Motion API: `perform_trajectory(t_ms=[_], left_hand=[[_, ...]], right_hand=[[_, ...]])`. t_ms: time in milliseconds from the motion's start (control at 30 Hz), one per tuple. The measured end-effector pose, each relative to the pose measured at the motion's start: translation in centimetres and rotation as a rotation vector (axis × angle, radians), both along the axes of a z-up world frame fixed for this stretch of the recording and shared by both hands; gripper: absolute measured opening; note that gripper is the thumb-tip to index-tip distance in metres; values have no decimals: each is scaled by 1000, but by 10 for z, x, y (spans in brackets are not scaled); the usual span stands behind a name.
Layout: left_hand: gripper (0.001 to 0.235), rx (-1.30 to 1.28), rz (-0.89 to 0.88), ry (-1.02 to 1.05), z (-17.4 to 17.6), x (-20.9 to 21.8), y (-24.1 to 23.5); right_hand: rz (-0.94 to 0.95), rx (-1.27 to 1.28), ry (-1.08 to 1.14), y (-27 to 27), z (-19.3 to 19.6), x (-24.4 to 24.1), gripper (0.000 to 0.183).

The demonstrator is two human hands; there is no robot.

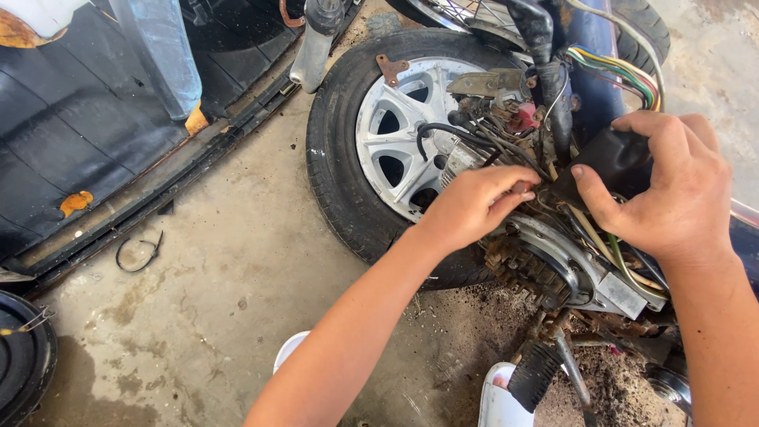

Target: The person works on the motorcycle's electrical system, manipulating and connecting wires near the frame and engine area. They repeatedly adjust and secure the wiring harness by hand, focusing on the junction near the rear wheel and frame.

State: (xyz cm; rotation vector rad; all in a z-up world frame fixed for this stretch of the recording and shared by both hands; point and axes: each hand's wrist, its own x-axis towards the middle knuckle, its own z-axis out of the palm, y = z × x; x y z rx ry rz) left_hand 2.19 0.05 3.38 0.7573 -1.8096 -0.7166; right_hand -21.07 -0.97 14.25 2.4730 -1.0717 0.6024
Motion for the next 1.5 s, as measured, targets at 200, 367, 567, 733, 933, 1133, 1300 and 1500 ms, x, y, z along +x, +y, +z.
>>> perform_trajectory(t_ms=[200,367,567,733,933,1133,1300,1500], left_hand=[[14,-59,-22,57,5,-4,-14],[18,56,-14,-81,12,-1,-15],[17,51,-28,-88,8,-8,-16],[18,110,-43,-159,21,1,-8],[16,47,-31,-62,12,-2,-7],[19,121,-115,-221,11,1,-9],[17,68,-142,-105,28,7,-10],[17,76,-106,-29,34,11,-10]], right_hand=[[-9,-12,8,1,5,4,49],[-25,-14,0,0,2,4,51],[-23,-8,15,-1,-1,0,53],[-24,-7,-1,-1,-1,2,52],[-51,5,-2,-1,-2,0,52],[-32,-5,0,1,3,5,51],[-38,-18,12,0,0,2,52],[-44,-26,23,-2,0,2,51]])
